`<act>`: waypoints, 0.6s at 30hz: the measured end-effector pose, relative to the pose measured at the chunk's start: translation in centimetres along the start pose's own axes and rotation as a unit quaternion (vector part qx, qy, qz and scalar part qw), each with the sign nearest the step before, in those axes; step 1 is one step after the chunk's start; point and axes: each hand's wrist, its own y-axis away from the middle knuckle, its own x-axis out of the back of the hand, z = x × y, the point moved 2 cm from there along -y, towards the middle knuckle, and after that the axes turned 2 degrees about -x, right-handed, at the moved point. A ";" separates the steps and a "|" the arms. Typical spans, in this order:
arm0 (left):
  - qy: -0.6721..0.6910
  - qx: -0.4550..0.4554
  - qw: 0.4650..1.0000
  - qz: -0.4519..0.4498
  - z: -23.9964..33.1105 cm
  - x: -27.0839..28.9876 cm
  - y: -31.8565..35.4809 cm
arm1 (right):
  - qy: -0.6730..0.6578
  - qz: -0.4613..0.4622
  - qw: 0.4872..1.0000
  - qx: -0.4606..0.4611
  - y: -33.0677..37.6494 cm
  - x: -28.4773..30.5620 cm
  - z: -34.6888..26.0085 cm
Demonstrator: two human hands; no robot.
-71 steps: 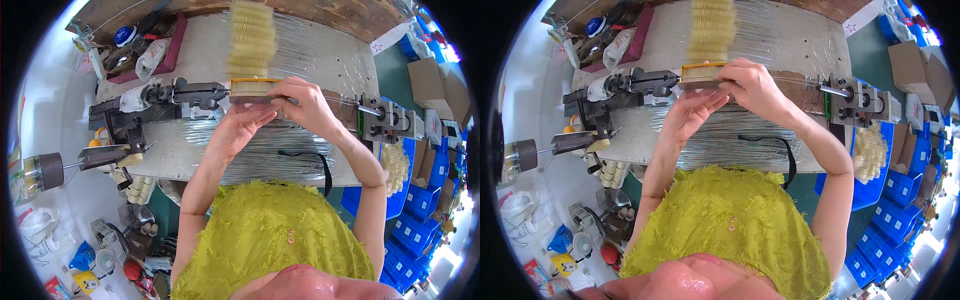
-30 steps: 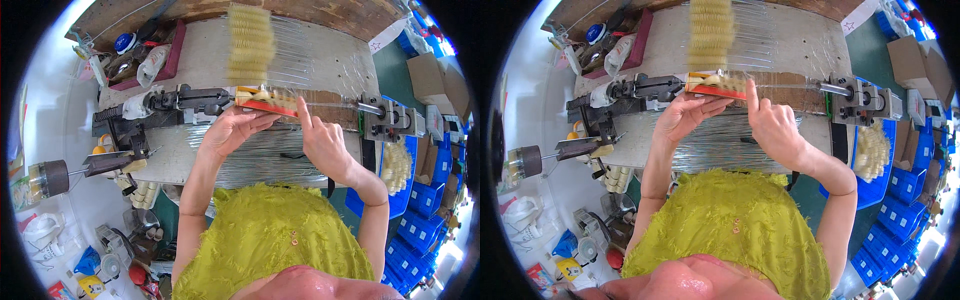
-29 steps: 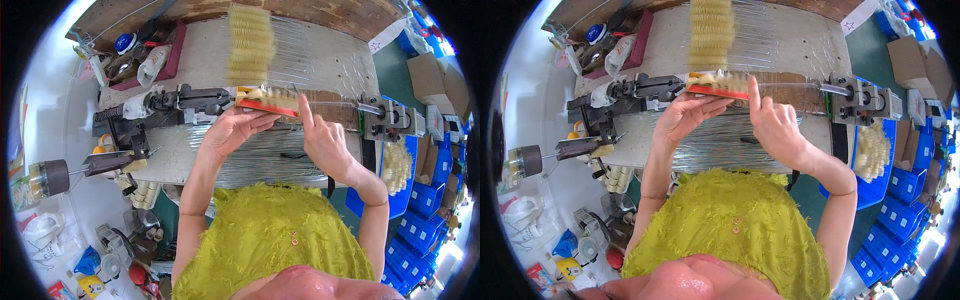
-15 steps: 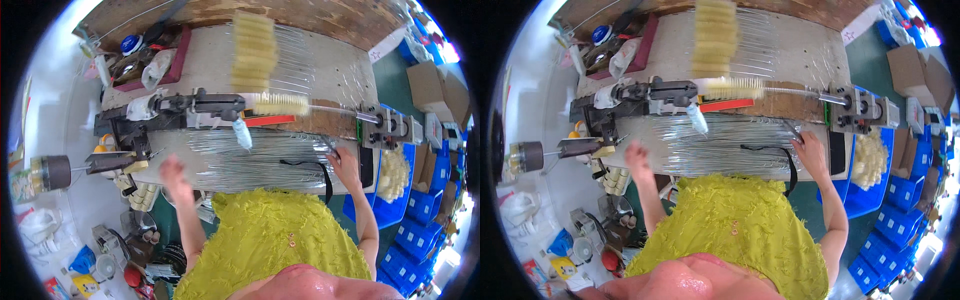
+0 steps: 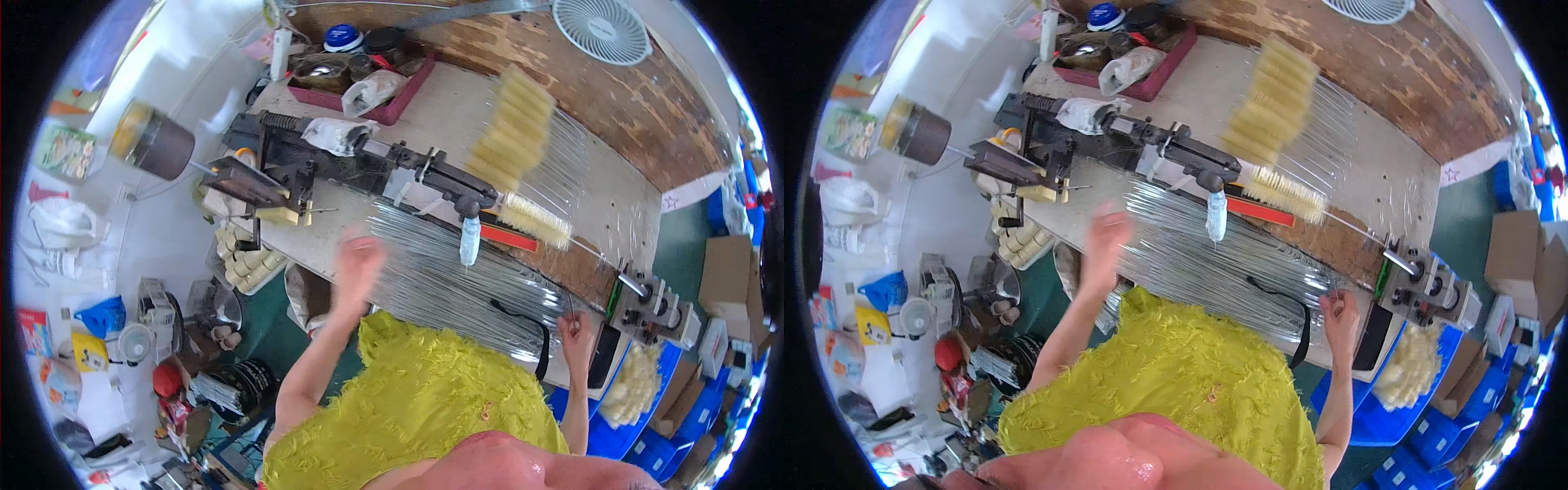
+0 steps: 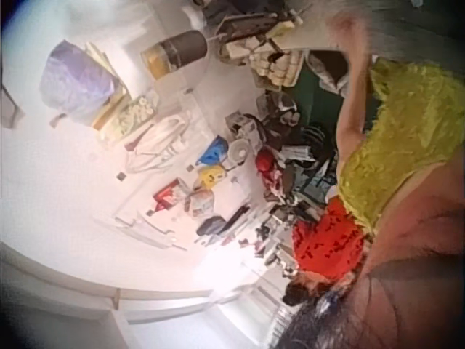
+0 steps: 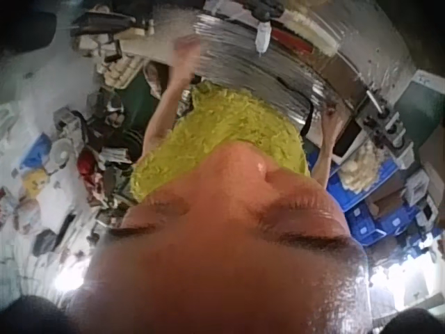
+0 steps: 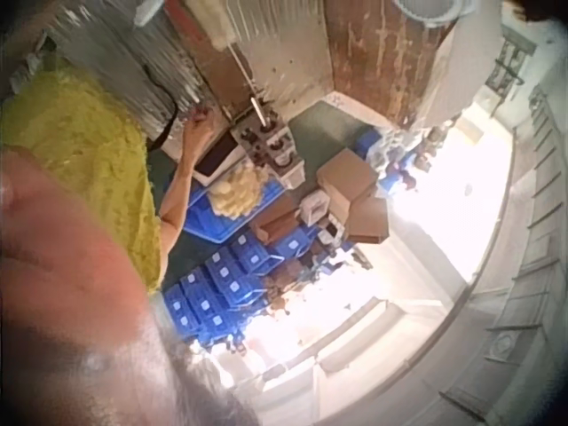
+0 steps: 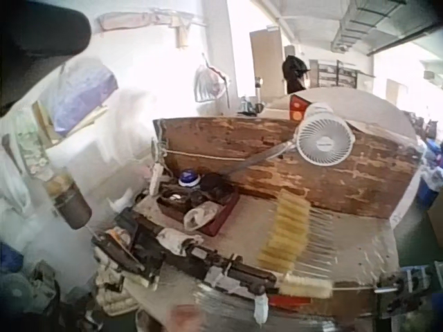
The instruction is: The person fastens a strap around their waist. The person then manufactures wire brushes by placing bristles and metal wires into a twisting machine and leveling the fibers with a metal tool.
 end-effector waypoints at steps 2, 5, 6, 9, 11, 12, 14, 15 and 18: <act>0.004 0.004 0.958 -0.285 5.1 -7.8 0.5 | 0.019 0.013 1.000 -0.003 -0.4 -0.2 -2.2; 0.357 0.320 0.807 -0.346 5.4 -14.0 1.4 | 0.028 0.060 0.998 -0.015 -1.7 -1.4 -1.5; 0.567 0.362 0.565 -0.477 7.4 -14.3 0.9 | -0.007 0.086 0.996 -0.002 -2.5 -2.0 -1.3; 0.706 0.430 0.316 -0.465 10.4 -10.9 0.5 | -0.040 0.106 0.994 -0.005 -0.2 -2.1 1.2; 0.800 0.316 0.331 -0.387 10.4 -7.6 -1.2 | -0.067 0.119 0.990 0.024 -1.1 -1.9 2.0; 0.811 0.272 0.361 -0.372 9.1 -5.6 -2.0 | -0.065 0.120 0.990 0.021 -1.0 -1.4 1.1; 0.813 0.233 0.392 -0.361 8.1 -3.7 -3.2 | -0.074 0.134 0.987 -0.048 -1.0 -1.4 -1.2; 0.777 0.203 0.487 -0.343 8.4 -3.2 -2.6 | -0.074 0.139 0.986 -0.056 -1.0 -1.5 -0.7; 0.690 0.184 0.559 -0.421 7.6 -4.2 -1.0 | -0.058 0.171 0.978 -0.103 -1.4 -2.2 2.6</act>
